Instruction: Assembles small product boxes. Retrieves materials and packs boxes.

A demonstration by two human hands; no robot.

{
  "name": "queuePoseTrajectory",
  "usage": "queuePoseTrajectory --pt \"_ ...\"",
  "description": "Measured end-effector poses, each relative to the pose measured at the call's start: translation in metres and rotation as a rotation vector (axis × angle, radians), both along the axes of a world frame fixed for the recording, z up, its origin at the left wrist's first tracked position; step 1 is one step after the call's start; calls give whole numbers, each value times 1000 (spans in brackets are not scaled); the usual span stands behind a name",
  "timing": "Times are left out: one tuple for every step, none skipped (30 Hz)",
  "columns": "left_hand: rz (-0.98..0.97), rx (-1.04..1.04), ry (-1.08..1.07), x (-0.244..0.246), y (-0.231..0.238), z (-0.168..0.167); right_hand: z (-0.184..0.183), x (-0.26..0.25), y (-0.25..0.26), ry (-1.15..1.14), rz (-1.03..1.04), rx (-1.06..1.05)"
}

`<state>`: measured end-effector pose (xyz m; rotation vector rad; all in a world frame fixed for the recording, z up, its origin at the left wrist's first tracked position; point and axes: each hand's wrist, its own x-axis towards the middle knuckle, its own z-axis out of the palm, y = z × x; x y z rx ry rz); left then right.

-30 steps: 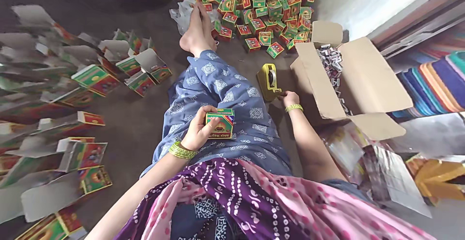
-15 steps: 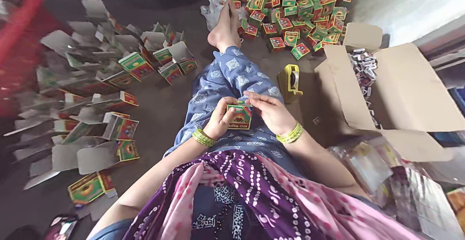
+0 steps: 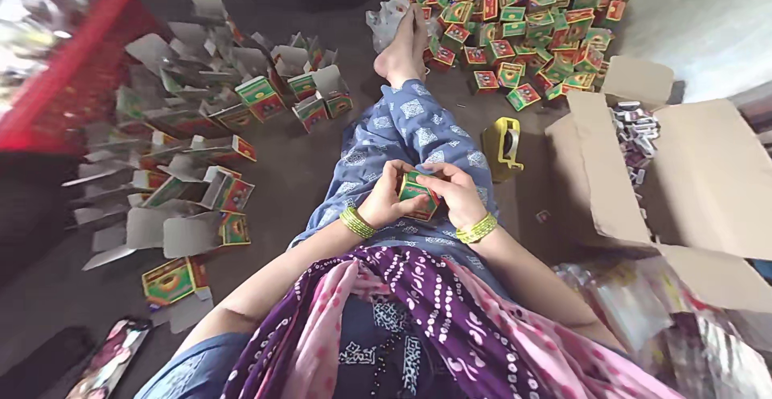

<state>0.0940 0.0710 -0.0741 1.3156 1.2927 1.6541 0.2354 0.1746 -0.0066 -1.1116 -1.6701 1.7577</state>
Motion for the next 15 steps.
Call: queuePoseTrajectory --pt "-2 -1 37 0 -1 1 1 -1 0 -17 -13 9" --pt "-3 -9 80 -1 -3 3 2 0 1 -31 -8 32" --pt "-4 -23 121 -1 -5 5 1 0 1 -28 19 79" --pt "-7 -43 150 -3 -7 9 -1 1 1 -10 70 147" --pt "-19 -63 160 -5 -10 13 -4 4 1 -1 138 221" --pt "-43 -78 142 -8 -12 17 -7 6 -1 -3 218 285" --pt "-73 -90 102 -13 -13 21 -9 8 -1 -7 294 360" --pt "-101 -106 49 -20 -15 24 -13 9 -1 -11 345 440" --pt "-99 -141 3 -28 -19 26 -16 10 -2 -16 370 506" --pt "-53 -184 -15 -38 -23 26 -17 10 -2 -24 373 529" --pt "45 -229 1 -48 -28 27 -17 10 -2 -35 363 516" --pt "182 -280 32 -60 -35 27 -15 10 -2 -47 350 484" --pt "342 -346 90 -73 -43 27 -14 9 -2 -55 336 454" --pt "499 -423 187 -88 -54 27 -13 9 -2 -60 322 432" --pt "647 -523 319 -103 -68 27 -13 9 -2 -63 310 417"
